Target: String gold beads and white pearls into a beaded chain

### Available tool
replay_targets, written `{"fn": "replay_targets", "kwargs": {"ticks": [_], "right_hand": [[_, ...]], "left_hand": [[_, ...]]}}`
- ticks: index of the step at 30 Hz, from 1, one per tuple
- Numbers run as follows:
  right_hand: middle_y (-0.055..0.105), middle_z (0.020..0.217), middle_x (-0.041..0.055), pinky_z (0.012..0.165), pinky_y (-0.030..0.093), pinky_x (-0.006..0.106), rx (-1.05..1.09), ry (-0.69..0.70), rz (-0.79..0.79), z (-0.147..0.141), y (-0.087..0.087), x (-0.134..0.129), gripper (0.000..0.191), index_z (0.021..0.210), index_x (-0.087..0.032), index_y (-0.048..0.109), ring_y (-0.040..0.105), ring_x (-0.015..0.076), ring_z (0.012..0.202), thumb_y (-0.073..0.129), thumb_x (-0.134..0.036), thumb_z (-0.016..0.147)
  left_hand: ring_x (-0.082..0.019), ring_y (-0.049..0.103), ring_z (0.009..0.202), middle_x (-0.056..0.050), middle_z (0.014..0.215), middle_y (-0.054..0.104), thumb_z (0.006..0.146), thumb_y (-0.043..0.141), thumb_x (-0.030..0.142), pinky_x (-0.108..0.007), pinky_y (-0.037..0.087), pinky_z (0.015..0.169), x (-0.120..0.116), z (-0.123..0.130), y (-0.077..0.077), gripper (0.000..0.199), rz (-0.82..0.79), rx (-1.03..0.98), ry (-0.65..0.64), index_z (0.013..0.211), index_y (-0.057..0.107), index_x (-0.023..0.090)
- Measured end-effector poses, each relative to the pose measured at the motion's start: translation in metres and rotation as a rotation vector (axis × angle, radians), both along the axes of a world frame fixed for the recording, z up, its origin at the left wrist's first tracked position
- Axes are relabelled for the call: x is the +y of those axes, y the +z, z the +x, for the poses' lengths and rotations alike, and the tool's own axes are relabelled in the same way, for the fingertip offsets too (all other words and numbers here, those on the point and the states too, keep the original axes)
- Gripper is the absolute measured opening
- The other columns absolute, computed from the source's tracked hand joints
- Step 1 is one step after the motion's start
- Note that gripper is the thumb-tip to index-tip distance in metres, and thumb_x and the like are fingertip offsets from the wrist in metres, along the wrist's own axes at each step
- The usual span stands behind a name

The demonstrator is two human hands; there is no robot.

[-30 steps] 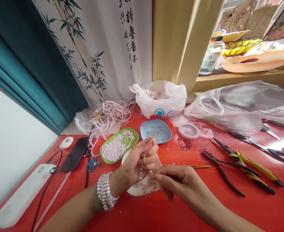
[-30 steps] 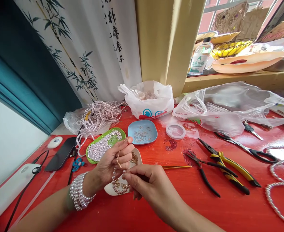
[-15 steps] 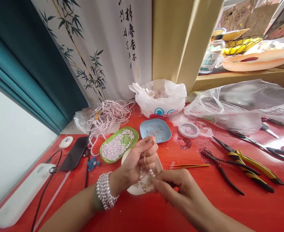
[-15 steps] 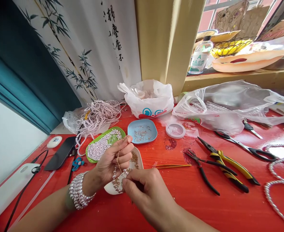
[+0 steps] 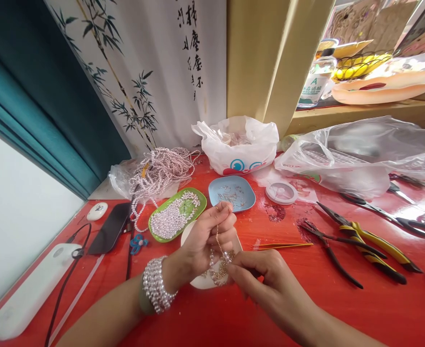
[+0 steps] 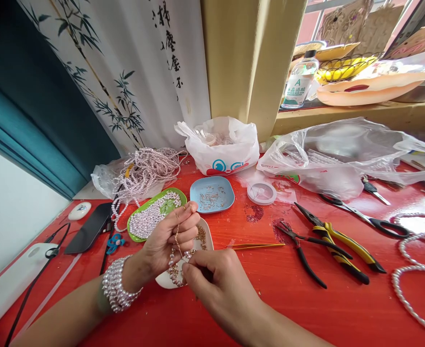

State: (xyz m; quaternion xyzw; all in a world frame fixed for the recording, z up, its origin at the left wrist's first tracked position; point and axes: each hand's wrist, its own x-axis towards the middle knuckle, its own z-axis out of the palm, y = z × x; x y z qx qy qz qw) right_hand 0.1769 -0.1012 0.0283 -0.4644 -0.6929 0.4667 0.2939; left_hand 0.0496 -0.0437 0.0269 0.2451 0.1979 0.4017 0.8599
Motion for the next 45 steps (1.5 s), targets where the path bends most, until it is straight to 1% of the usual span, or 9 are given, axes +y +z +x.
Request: {"fn": "replay_targets", "kwargs": {"ticks": [10,15,20,25,28,32,37,40,45], "right_hand": [[0.032,0.045,-0.0052,0.041,0.022,0.021,-0.004,0.008,0.066,-0.002,-0.003,0.001,0.029,0.049,-0.019,0.032,0.028,0.0066,0.043,0.037,-0.020,0.078],[0.032,0.049,-0.0053,0.043,0.025,0.021,0.011,0.010,0.194,-0.001,-0.006,0.001,0.031,0.053,-0.019,0.032,0.028,0.0072,0.045,0.038,-0.020,0.083],[0.043,0.055,-0.0024,0.046,0.030,0.020,-0.018,-0.045,0.376,0.000,-0.012,-0.001,0.027,0.060,-0.018,0.044,0.034,0.0082,0.048,0.039,-0.017,0.086],[0.043,0.054,-0.0029,0.044,0.031,0.019,0.008,-0.127,0.458,0.002,-0.012,0.001,0.024,0.066,-0.018,0.049,0.035,0.0081,0.046,0.038,-0.018,0.087],[0.042,0.052,-0.0035,0.042,0.032,0.019,0.063,-0.166,0.444,0.004,-0.009,0.001,0.025,0.065,-0.018,0.048,0.038,0.0075,0.043,0.038,-0.020,0.088],[0.040,0.049,-0.0049,0.041,0.033,0.018,0.175,-0.233,0.367,0.007,-0.006,0.002,0.025,0.065,-0.018,0.048,0.038,0.0074,0.042,0.039,-0.024,0.088],[0.040,0.048,-0.0053,0.039,0.032,0.017,0.276,-0.271,0.222,0.010,-0.002,0.003,0.029,0.061,-0.018,0.048,0.037,0.0068,0.040,0.040,-0.028,0.087],[0.041,0.047,-0.0056,0.039,0.032,0.017,0.275,-0.281,0.188,0.011,-0.001,0.005,0.028,0.063,-0.016,0.051,0.037,0.0066,0.040,0.040,-0.028,0.087],[0.041,0.047,-0.0053,0.040,0.033,0.018,0.268,-0.293,0.164,0.011,-0.002,0.006,0.031,0.058,-0.017,0.048,0.038,0.0067,0.041,0.040,-0.029,0.086]], "left_hand": [[-0.002,0.010,0.034,0.010,0.047,0.020,0.081,0.056,0.021,-0.009,0.017,0.030,-0.001,0.001,0.000,0.016,-0.016,-0.021,-0.017,0.071,0.043,0.017],[-0.002,0.011,0.034,0.010,0.047,0.023,0.083,0.052,0.020,-0.010,0.018,0.031,-0.002,0.002,-0.001,0.014,0.014,-0.015,-0.030,0.072,0.044,0.016],[-0.002,0.020,0.035,0.009,0.046,0.030,0.085,0.049,0.019,-0.012,0.020,0.035,-0.004,0.004,-0.005,0.012,0.108,0.105,0.007,0.074,0.044,0.016],[-0.003,0.034,0.044,0.005,0.054,0.043,0.082,0.053,0.021,-0.014,0.027,0.044,-0.008,0.007,-0.005,0.013,0.242,0.307,0.083,0.073,0.045,0.016],[-0.005,0.042,0.052,0.003,0.061,0.047,0.080,0.056,0.024,-0.016,0.033,0.051,-0.010,0.006,-0.005,0.013,0.341,0.441,0.131,0.073,0.049,0.016],[-0.006,0.046,0.056,0.002,0.067,0.051,0.078,0.059,0.025,-0.018,0.038,0.056,-0.011,0.005,-0.003,0.011,0.439,0.541,0.188,0.076,0.054,0.015],[-0.004,0.047,0.051,0.002,0.069,0.054,0.076,0.061,0.026,-0.017,0.040,0.052,-0.013,0.005,-0.002,0.012,0.455,0.624,0.238,0.078,0.057,0.015],[-0.002,0.046,0.046,0.003,0.069,0.055,0.076,0.062,0.025,-0.016,0.039,0.048,-0.013,0.004,-0.004,0.011,0.477,0.640,0.281,0.077,0.058,0.015],[-0.002,0.046,0.045,0.004,0.067,0.055,0.075,0.063,0.026,-0.014,0.038,0.044,-0.011,0.003,-0.008,0.011,0.499,0.623,0.335,0.075,0.059,0.016]]}}
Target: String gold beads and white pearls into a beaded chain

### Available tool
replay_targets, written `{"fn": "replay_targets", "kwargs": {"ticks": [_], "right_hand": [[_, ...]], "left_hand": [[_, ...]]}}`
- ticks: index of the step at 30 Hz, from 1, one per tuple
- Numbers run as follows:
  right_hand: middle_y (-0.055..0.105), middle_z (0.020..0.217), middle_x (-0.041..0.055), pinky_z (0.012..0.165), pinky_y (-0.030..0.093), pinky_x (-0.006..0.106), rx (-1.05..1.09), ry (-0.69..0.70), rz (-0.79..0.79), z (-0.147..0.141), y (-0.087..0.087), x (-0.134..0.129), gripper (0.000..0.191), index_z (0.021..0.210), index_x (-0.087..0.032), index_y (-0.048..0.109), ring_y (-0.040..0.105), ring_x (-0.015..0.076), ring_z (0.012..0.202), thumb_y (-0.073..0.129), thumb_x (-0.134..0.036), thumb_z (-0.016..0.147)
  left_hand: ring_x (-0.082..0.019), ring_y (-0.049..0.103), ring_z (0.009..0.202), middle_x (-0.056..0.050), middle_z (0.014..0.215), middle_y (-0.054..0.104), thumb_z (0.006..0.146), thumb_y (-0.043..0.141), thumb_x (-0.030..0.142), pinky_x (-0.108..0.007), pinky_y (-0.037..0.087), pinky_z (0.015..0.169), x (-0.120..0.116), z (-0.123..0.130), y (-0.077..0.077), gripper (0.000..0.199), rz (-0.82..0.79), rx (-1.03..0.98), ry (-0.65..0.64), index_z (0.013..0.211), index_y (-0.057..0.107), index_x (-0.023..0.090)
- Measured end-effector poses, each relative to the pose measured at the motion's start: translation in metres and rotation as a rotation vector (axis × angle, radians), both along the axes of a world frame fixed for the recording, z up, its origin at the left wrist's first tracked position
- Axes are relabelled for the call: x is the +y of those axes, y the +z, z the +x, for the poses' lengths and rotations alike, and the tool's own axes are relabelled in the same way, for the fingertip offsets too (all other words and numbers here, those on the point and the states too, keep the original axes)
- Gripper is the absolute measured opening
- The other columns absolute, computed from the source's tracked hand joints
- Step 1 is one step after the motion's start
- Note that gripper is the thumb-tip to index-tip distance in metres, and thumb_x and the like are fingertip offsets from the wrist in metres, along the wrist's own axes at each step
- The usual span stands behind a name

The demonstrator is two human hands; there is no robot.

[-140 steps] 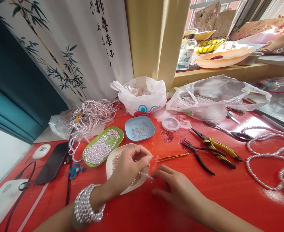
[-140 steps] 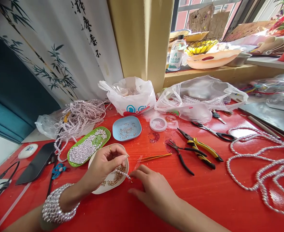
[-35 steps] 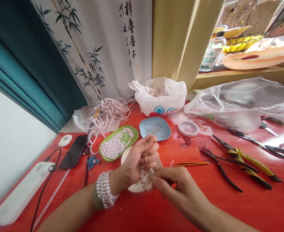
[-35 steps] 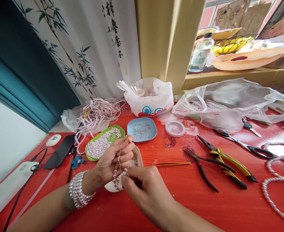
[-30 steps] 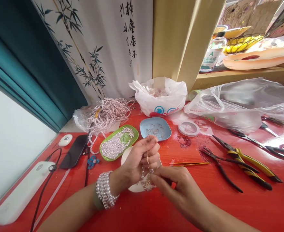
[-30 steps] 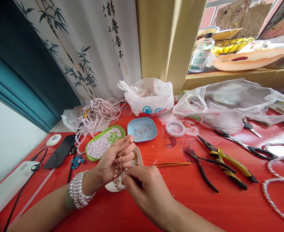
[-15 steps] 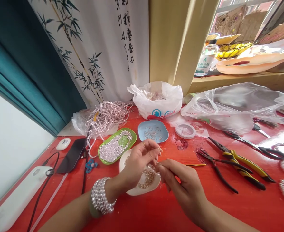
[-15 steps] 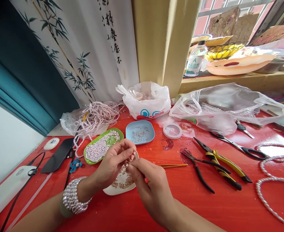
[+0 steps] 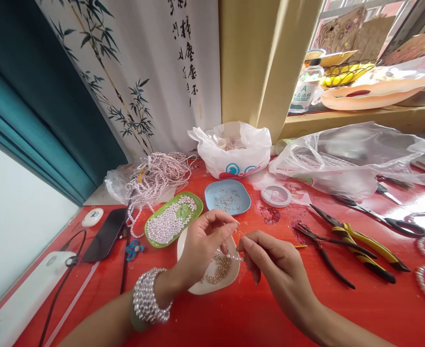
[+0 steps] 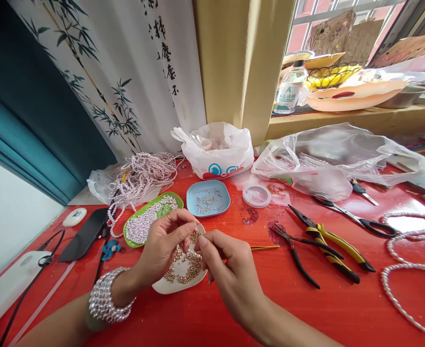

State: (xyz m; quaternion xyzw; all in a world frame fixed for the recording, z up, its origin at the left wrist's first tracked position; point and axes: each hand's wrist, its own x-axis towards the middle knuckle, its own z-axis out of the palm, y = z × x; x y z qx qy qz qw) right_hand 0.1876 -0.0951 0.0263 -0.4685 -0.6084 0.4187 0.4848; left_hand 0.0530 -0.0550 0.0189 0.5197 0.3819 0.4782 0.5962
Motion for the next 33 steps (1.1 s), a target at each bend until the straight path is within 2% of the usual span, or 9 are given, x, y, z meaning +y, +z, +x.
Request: {"fn": "replay_targets", "kwargs": {"ticks": [8,17,25,33], "right_hand": [[0.042,0.045,-0.0052,0.038,0.031,0.018,-0.003,0.026,-0.026,-0.0001,0.0034,-0.0005,0.029,0.059,-0.016,0.050,0.038,0.0068,0.038,0.040,-0.028,0.084],[0.042,0.047,-0.0052,0.039,0.032,0.018,-0.025,0.025,0.025,0.0012,0.0016,-0.0022,0.029,0.061,-0.017,0.050,0.039,0.0069,0.040,0.040,-0.027,0.086],[0.045,0.049,-0.0051,0.039,0.033,0.016,-0.090,0.008,0.165,0.0015,0.0014,-0.0018,0.026,0.065,-0.016,0.054,0.041,0.0061,0.040,0.040,-0.020,0.086],[0.044,0.048,-0.0046,0.039,0.034,0.017,-0.107,-0.016,0.165,0.0011,-0.0004,-0.0018,0.027,0.063,-0.017,0.053,0.041,0.0072,0.040,0.039,-0.022,0.086]], "left_hand": [[-0.002,0.049,0.047,0.003,0.071,0.057,0.076,0.062,0.022,-0.013,0.041,0.046,-0.0009,-0.0008,0.0010,0.005,0.088,0.002,0.006,0.074,0.061,0.017],[-0.001,0.049,0.047,0.003,0.073,0.055,0.076,0.061,0.018,-0.013,0.042,0.045,-0.0032,-0.0006,0.0023,0.004,0.166,-0.022,-0.004,0.075,0.064,0.020],[-0.003,0.049,0.049,0.002,0.073,0.055,0.075,0.062,0.018,-0.014,0.042,0.044,-0.0047,-0.0004,0.0018,0.003,0.160,-0.015,0.007,0.074,0.064,0.020],[-0.003,0.048,0.049,0.002,0.070,0.055,0.075,0.061,0.017,-0.015,0.041,0.045,-0.0045,0.0001,0.0035,0.003,0.152,-0.014,0.010,0.073,0.063,0.018]]}}
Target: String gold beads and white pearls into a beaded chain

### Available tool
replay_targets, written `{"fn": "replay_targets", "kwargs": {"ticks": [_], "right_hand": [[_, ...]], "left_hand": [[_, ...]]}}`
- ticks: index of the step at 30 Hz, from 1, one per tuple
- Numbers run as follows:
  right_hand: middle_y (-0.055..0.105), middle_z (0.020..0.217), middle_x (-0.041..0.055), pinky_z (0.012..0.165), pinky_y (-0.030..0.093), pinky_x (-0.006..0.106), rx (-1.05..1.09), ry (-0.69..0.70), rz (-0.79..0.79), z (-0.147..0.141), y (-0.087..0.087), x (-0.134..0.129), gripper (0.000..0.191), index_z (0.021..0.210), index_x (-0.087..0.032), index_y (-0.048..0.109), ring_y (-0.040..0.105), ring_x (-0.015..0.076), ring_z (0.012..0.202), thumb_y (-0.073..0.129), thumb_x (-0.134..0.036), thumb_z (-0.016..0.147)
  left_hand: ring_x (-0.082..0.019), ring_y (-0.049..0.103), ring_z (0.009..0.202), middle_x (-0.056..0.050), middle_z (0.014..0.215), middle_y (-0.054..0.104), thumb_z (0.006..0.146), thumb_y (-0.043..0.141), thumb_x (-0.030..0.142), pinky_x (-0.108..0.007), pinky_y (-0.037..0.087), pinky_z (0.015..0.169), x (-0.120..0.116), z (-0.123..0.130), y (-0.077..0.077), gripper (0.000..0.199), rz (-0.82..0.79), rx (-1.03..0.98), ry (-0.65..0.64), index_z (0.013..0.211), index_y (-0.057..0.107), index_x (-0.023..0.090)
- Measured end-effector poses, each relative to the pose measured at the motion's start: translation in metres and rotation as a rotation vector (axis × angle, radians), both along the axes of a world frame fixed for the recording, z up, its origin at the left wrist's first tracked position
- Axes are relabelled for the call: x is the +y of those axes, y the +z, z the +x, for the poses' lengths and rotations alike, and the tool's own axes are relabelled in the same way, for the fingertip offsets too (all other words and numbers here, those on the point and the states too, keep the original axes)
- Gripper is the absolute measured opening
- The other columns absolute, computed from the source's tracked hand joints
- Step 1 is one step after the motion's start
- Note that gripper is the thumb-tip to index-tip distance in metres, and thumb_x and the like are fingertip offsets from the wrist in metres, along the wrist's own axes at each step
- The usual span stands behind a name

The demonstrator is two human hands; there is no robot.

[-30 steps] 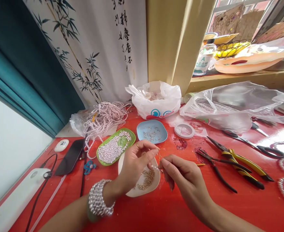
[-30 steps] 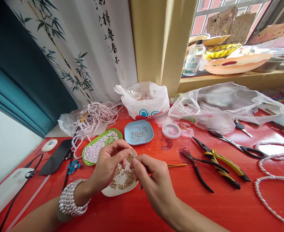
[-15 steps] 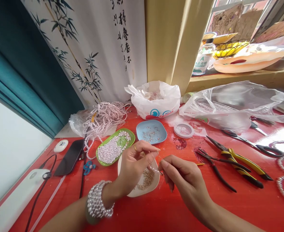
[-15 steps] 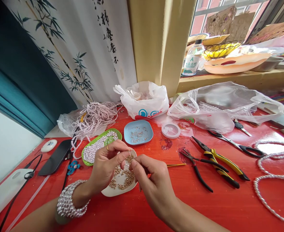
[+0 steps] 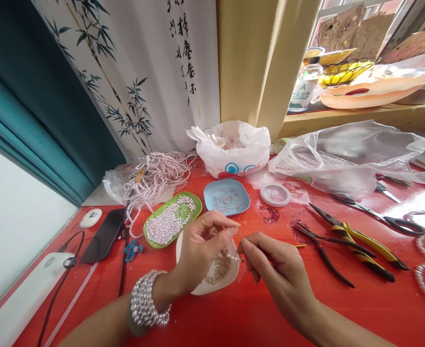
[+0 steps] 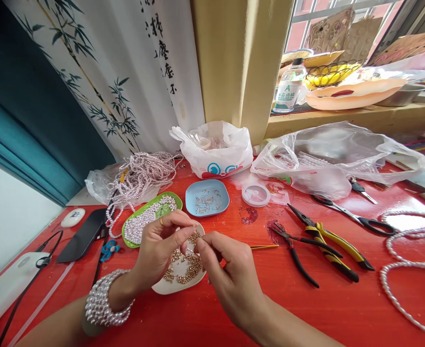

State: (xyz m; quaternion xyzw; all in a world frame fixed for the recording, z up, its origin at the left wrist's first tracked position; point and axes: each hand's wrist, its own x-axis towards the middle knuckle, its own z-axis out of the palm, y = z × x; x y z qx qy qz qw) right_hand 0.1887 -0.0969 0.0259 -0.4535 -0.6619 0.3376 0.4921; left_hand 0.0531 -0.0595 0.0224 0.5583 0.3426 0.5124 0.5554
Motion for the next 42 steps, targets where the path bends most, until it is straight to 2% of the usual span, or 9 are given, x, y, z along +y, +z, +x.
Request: {"fn": "replay_targets", "kwargs": {"ticks": [5,10,34,42], "right_hand": [[0.044,0.047,-0.0042,0.038,0.034,0.018,-0.010,-0.010,-0.038,0.0002,0.0027,-0.0009,0.029,0.061,-0.017,0.052,0.042,0.0077,0.039,0.039,-0.024,0.086],[0.042,0.045,-0.0045,0.038,0.033,0.019,-0.020,-0.012,-0.048,-0.0003,0.0025,-0.0010,0.030,0.059,-0.017,0.049,0.040,0.0078,0.039,0.038,-0.024,0.086],[0.042,0.045,-0.0050,0.037,0.032,0.018,0.078,0.003,-0.123,-0.0014,0.0056,-0.0019,0.028,0.061,-0.017,0.052,0.039,0.0073,0.038,0.039,-0.025,0.085],[0.041,0.046,-0.0053,0.038,0.032,0.017,0.089,0.009,-0.121,-0.0009,0.0053,-0.0016,0.028,0.062,-0.017,0.052,0.038,0.0067,0.039,0.040,-0.026,0.086]], "left_hand": [[-0.005,0.048,0.051,0.001,0.071,0.056,0.074,0.062,0.019,-0.016,0.041,0.044,-0.0002,-0.0003,0.0008,0.003,-0.012,0.018,0.011,0.073,0.063,0.017],[-0.003,0.048,0.046,0.002,0.071,0.055,0.075,0.061,0.019,-0.016,0.042,0.045,0.0000,-0.0001,0.0004,0.004,-0.020,0.002,0.014,0.073,0.063,0.017],[-0.006,0.048,0.053,0.000,0.073,0.056,0.075,0.060,0.016,-0.016,0.041,0.042,-0.0012,0.0002,0.0004,0.005,0.137,0.036,0.067,0.073,0.064,0.019],[-0.005,0.049,0.053,0.002,0.073,0.056,0.076,0.059,0.016,-0.016,0.042,0.044,-0.0015,-0.0003,0.0001,0.007,0.124,0.049,0.067,0.075,0.064,0.020]]}}
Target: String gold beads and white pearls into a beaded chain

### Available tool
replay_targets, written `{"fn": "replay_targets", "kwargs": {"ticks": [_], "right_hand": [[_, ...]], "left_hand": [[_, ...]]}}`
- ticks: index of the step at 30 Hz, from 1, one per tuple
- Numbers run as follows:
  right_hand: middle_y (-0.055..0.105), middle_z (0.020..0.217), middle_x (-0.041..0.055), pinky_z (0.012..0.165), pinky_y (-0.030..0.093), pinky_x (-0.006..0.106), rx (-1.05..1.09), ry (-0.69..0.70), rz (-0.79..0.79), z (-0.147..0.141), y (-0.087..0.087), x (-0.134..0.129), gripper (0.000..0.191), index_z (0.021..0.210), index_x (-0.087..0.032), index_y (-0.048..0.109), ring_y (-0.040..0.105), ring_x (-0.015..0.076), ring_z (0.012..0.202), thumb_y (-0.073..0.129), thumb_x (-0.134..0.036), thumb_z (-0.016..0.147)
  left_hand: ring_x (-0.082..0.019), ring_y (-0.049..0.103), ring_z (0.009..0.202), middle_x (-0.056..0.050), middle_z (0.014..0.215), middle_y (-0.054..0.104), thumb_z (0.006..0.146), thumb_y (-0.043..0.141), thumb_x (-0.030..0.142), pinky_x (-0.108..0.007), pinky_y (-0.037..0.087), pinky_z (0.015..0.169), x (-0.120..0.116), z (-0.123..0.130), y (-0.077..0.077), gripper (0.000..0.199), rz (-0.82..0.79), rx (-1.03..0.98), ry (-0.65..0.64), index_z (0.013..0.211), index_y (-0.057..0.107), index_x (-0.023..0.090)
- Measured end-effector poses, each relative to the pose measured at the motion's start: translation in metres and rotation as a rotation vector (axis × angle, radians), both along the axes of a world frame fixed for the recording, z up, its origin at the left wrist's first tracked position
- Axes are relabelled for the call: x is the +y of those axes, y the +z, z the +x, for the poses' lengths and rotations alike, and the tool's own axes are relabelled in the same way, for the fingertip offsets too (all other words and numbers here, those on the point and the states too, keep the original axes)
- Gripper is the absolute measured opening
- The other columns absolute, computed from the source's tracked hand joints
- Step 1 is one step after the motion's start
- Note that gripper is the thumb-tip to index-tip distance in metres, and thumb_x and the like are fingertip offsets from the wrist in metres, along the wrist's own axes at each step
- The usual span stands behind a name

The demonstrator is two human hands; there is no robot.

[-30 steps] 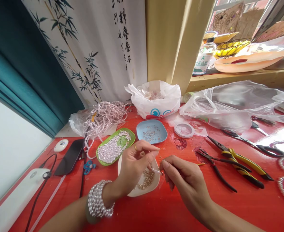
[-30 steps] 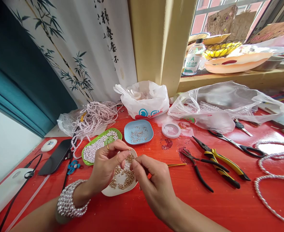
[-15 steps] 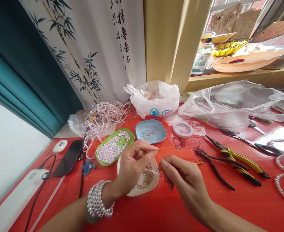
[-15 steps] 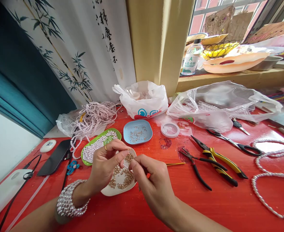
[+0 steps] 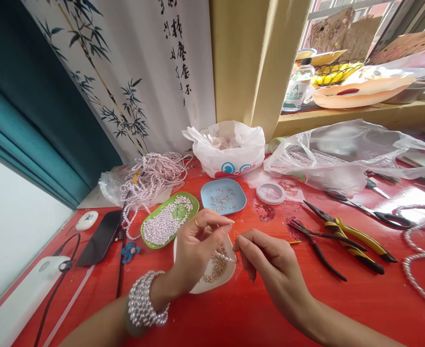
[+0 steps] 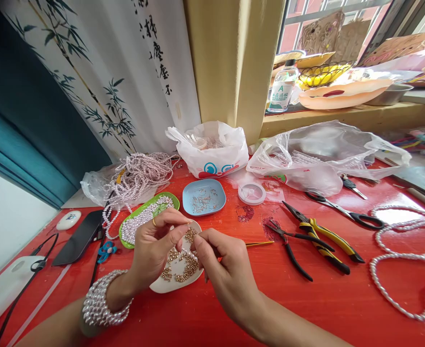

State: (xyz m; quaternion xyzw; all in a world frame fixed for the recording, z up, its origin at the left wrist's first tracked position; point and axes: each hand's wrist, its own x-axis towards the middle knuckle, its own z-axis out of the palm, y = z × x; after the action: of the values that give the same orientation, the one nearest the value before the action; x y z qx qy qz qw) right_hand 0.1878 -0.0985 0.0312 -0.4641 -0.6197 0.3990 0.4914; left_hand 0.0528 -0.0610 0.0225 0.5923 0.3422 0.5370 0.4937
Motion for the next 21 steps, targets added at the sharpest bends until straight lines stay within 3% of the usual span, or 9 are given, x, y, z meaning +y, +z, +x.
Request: {"fn": "replay_targets", "kwargs": {"ticks": [13,21], "right_hand": [[0.043,0.047,-0.0047,0.040,0.036,0.018,0.000,-0.034,0.042,-0.0007,-0.0024,0.0025,0.030,0.059,-0.018,0.048,0.041,0.0077,0.041,0.042,-0.028,0.087],[0.045,0.049,-0.0036,0.042,0.036,0.019,-0.171,-0.041,0.177,-0.0001,-0.0019,0.0052,0.026,0.063,-0.017,0.053,0.042,0.0082,0.042,0.043,-0.023,0.086]], "left_hand": [[-0.010,0.051,0.061,-0.002,0.077,0.056,0.077,0.056,0.020,-0.021,0.044,0.051,0.0002,-0.0010,-0.0010,0.010,-0.064,0.005,-0.093,0.077,0.065,0.018],[-0.012,0.057,0.067,-0.001,0.074,0.058,0.075,0.060,0.020,-0.023,0.047,0.059,0.0010,-0.0011,0.0022,0.004,-0.132,-0.089,-0.131,0.073,0.064,0.019]]}}
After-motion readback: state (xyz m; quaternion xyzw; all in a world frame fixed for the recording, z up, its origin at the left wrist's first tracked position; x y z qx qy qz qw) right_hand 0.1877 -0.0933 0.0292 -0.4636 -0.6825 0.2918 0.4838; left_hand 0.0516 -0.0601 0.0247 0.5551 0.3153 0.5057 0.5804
